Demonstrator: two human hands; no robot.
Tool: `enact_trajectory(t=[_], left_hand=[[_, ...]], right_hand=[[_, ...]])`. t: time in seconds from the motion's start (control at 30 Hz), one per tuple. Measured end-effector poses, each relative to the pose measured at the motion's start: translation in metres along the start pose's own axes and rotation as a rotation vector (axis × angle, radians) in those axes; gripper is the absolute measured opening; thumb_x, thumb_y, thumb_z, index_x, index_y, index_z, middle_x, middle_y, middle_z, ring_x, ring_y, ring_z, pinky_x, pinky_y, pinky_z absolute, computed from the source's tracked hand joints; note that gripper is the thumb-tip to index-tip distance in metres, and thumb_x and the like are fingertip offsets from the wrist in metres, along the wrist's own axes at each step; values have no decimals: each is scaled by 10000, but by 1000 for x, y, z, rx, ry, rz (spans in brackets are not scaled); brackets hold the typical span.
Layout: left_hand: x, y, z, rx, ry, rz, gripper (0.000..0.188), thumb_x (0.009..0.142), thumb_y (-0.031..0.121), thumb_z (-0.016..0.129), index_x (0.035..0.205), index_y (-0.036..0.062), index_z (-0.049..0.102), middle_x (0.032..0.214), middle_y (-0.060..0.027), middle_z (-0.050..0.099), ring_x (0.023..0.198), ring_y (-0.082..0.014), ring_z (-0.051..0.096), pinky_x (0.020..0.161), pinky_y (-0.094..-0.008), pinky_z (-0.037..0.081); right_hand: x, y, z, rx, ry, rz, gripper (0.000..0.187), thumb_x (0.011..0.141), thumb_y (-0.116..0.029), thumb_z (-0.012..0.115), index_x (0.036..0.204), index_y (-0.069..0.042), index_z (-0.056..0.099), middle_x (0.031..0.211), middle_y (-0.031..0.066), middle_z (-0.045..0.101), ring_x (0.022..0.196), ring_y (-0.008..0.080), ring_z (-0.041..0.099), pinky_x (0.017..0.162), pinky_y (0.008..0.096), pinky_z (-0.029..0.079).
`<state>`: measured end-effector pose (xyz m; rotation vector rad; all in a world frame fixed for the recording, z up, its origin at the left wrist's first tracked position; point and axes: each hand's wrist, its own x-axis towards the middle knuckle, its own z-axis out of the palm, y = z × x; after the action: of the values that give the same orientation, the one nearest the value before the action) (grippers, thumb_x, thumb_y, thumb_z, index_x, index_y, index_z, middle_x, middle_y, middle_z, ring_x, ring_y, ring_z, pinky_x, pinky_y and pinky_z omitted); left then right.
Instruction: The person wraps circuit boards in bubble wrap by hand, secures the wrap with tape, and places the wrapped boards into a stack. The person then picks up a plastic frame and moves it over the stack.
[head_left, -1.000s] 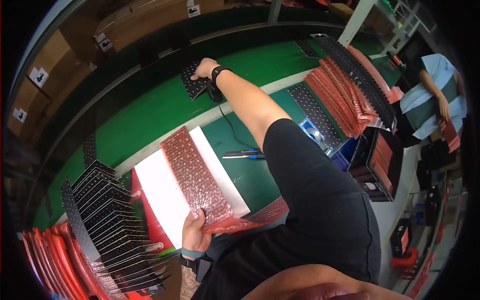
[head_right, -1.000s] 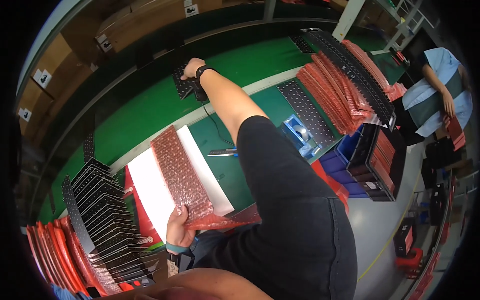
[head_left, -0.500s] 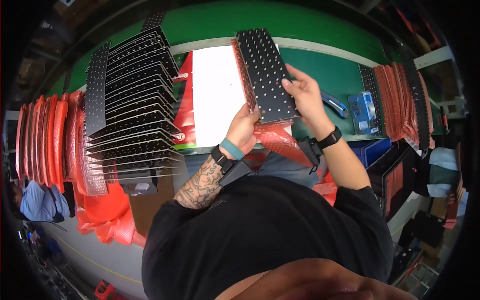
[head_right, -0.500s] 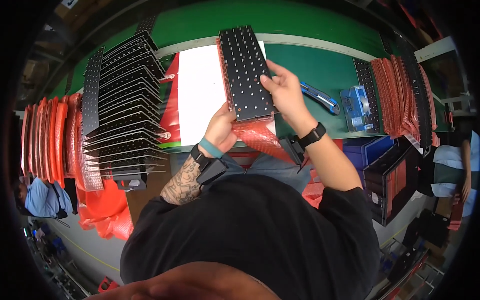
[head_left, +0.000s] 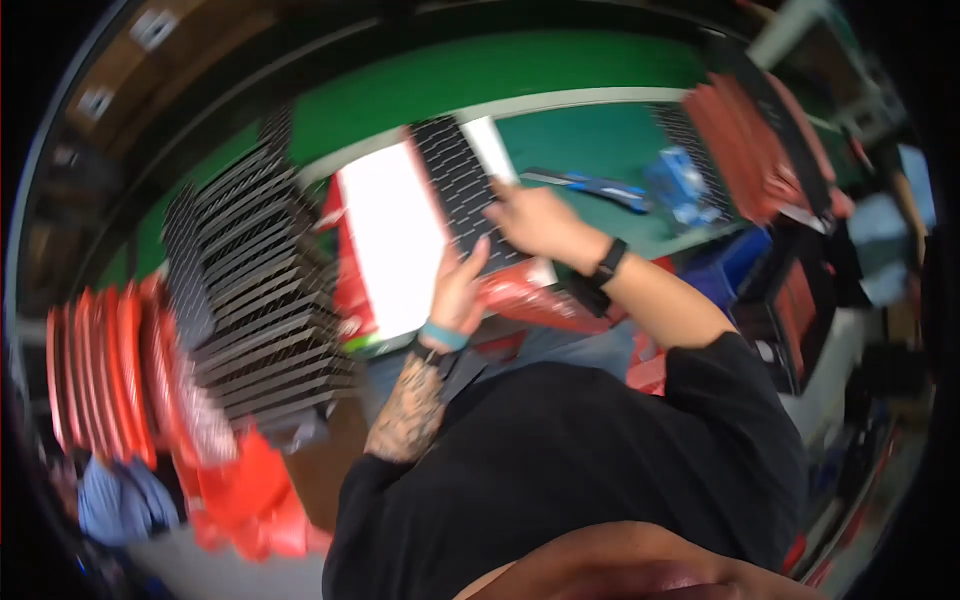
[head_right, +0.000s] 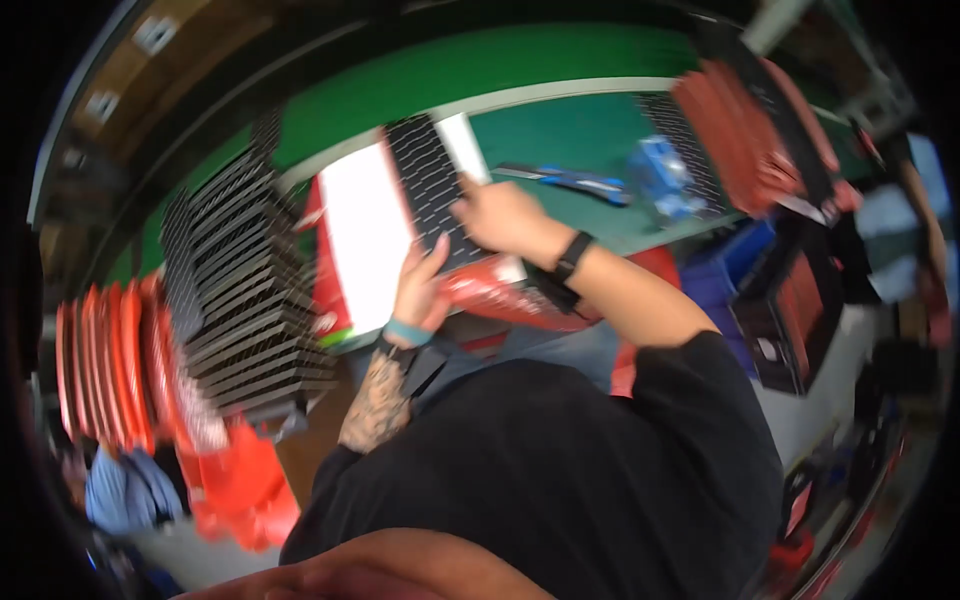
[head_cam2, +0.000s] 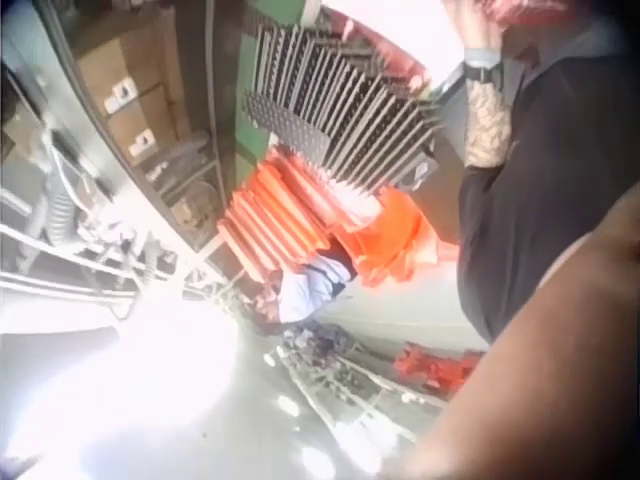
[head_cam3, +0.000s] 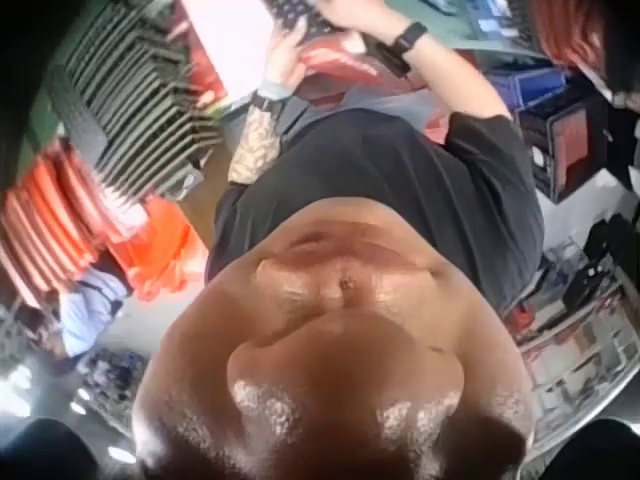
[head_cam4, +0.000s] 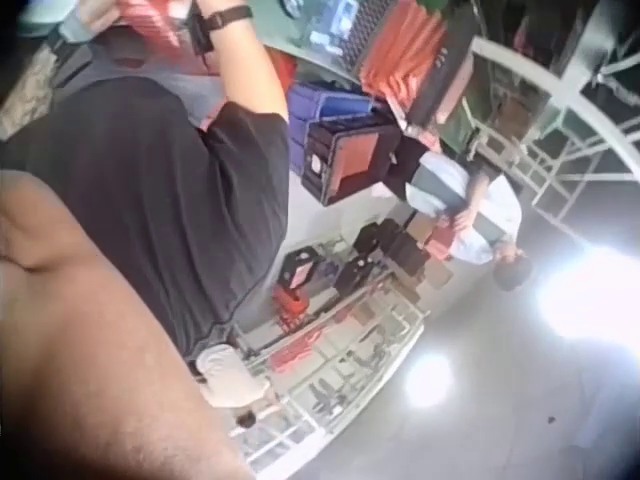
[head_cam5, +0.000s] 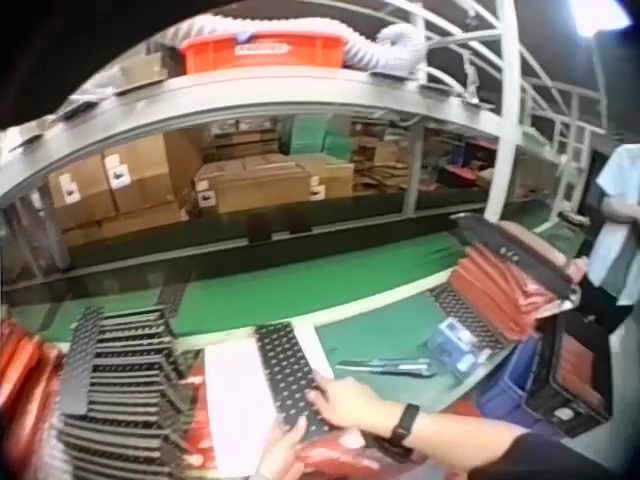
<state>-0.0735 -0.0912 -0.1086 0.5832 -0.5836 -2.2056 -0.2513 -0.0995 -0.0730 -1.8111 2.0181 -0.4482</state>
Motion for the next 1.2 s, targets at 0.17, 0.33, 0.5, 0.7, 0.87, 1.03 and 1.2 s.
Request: enact_trajectory(t=[0.17, 0.33, 0.5, 0.7, 0.87, 1.03, 1.2], left_hand=[[5, 15, 0, 114, 86, 18, 436, 983, -1, 544, 1403, 20, 428, 1275, -142, 609, 1136, -289, 635, 1004, -457, 535], [19, 36, 0, 196, 138, -19, 436, 993, -36, 473, 1421, 6, 408, 1328, -143, 576, 1163, -283, 616, 1006, -462, 536], [27, 39, -7, 360, 224, -181, 452, 996, 7, 469, 1439, -2, 381, 1328, -169, 571, 1131, -307, 639, 960, -478, 566], [28, 59, -5, 353, 417, -401, 448, 984, 63, 540, 1409, -20, 421, 1267, -178, 602, 1060, -274, 667, 855, -413, 594], [39, 68, -47, 674, 538, -574, 442, 981, 65, 550, 1399, -20, 434, 1254, -175, 609, 1052, -268, 667, 851, -406, 588], [29, 78, -110, 1036, 576, -741, 435, 978, 67, 560, 1389, -21, 447, 1241, -172, 616, 1044, -262, 667, 847, -398, 583], [8, 82, -175, 1337, 508, -856, 428, 975, 70, 570, 1379, -22, 460, 1228, -169, 623, 1035, -255, 667, 843, -391, 577]], right_hand=[[67, 16, -120, 28, -355, -130, 577, 961, -499, 602, 1239, 5, 646, 942, 228, 725, 886, 356, 712, 790, 423, 574], [226, 167, -241, 414, 116, 284, 490, 955, -460, 609, 1080, -4, 736, 968, 207, 734, 931, 298, 712, 837, 402, 567], [292, 439, -290, -151, 453, 792, 500, 932, -464, 550, 1219, -81, 696, 1342, 209, 607, 1233, 337, 592, 1056, 416, 459], [332, 530, -290, 138, 986, 1281, 705, 916, -519, 608, 1429, -47, 504, 1480, 205, 470, 1377, 409, 421, 1144, 500, 349], [304, 625, -319, 93, 1058, 1444, 647, 924, -495, 592, 1379, -37, 555, 1439, 208, 516, 1345, 413, 463, 1126, 520, 362], [290, 674, -323, 43, 907, 1401, 596, 933, -470, 576, 1329, -26, 607, 1398, 211, 562, 1313, 416, 505, 1108, 539, 376], [297, 666, -325, -212, 562, 1263, 480, 971, -398, 520, 1249, -42, 683, 1360, 195, 607, 1287, 422, 536, 1076, 583, 382]])
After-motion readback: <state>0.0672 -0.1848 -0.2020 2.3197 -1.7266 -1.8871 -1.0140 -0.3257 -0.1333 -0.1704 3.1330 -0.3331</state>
